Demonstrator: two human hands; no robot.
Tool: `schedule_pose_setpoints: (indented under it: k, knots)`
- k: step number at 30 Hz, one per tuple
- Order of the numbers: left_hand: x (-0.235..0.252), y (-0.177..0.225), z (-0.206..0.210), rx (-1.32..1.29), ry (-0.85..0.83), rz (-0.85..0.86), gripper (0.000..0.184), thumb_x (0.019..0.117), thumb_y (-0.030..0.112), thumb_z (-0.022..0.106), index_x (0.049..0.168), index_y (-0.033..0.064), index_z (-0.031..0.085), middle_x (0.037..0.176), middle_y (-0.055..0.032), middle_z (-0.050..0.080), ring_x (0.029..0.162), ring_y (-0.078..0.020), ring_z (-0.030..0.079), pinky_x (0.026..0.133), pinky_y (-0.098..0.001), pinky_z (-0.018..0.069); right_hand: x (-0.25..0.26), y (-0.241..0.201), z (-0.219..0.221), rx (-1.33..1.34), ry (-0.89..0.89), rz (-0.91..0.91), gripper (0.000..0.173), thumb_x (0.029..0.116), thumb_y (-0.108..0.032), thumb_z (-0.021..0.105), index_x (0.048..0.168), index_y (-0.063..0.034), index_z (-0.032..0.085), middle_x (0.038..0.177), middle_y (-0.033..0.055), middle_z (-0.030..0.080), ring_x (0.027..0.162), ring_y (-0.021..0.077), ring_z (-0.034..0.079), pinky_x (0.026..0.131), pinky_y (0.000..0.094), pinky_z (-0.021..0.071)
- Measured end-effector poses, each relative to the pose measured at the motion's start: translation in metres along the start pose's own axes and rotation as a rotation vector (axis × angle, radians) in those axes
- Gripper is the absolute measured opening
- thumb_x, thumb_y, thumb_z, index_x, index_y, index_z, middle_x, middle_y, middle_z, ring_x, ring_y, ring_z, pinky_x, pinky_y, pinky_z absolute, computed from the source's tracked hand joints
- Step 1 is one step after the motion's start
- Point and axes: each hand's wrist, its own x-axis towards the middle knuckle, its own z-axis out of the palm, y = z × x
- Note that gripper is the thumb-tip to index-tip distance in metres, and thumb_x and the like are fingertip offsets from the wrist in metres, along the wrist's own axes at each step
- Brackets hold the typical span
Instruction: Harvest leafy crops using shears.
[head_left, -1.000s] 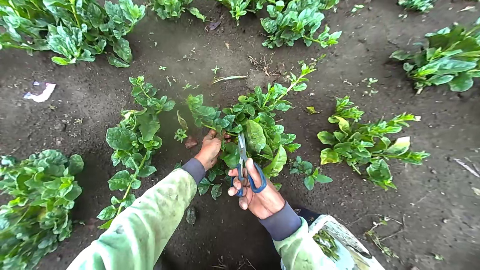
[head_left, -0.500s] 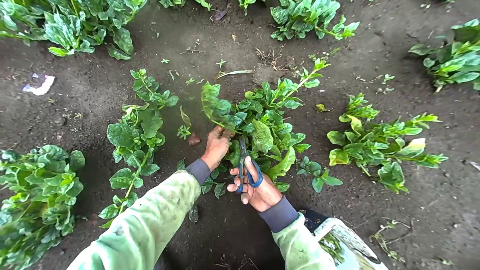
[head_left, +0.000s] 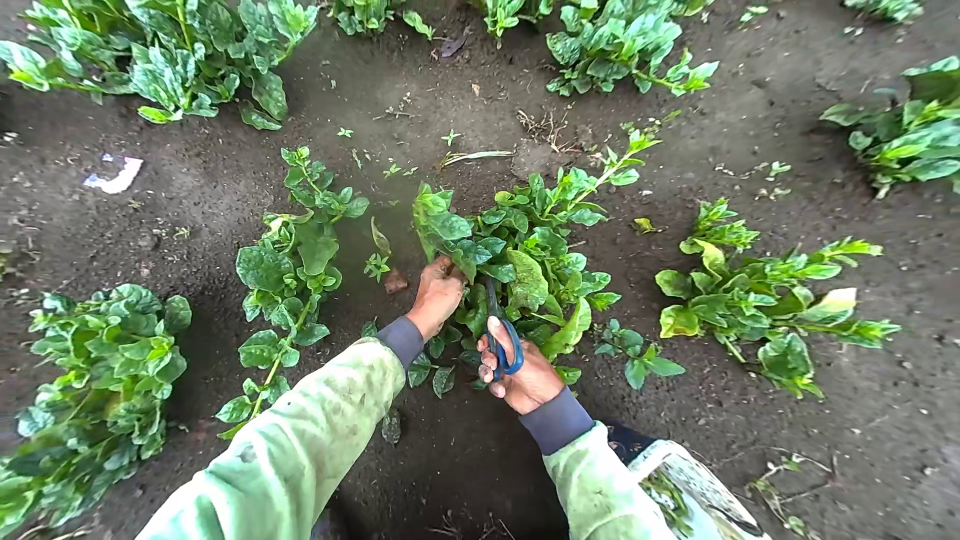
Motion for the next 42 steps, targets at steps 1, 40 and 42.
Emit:
schedule_pose_setpoints:
  k: [1,40,42]
  knots:
    - [-0.001,0.003,-0.002,-0.007,-0.003,0.007,0.018,0.1059,0.01,0.053,0.117,0.0044,0.066,0.107,-0.01,0.067,0.097,-0.0175,0.065,0.086,-0.039,0.0545,-0.002,0.0,-0.001,0.006,-0.002,-0.009,0.042,0.1095,-0.039,0.047,0.094,-0.0015,0.059,0.061,0.0042,0.057,0.043,0.0117,0.057,0.035,0.0246,0.048]
    - [-0.128,0.088,-0.108,-0.113,-0.289,-0.259,0.015,0.108,0.015,0.05,0.11,0.0062,0.063,0.102,-0.0062,0.068,0.095,-0.0185,0.069,0.089,-0.0399,0.059,-0.079,0.078,-0.024,-0.652,-0.386,-0.523,0.027,0.095,-0.036,0.071,0.101,-0.0095,0.074,0.073,-0.0019,0.07,0.058,0.0075,0.066,0.051,0.0238,0.0566]
    - [-0.133,0.084,-0.113,-0.084,-0.191,-0.268,0.015,0.1068,0.014,0.053,0.112,0.005,0.064,0.099,-0.0063,0.068,0.092,-0.0185,0.069,0.085,-0.0385,0.0597,-0.073,0.086,-0.026,-0.809,-0.332,-0.587,0.039,0.0932,-0.048,0.069,0.106,-0.0108,0.072,0.076,-0.0035,0.07,0.063,0.0066,0.066,0.057,0.0257,0.0574]
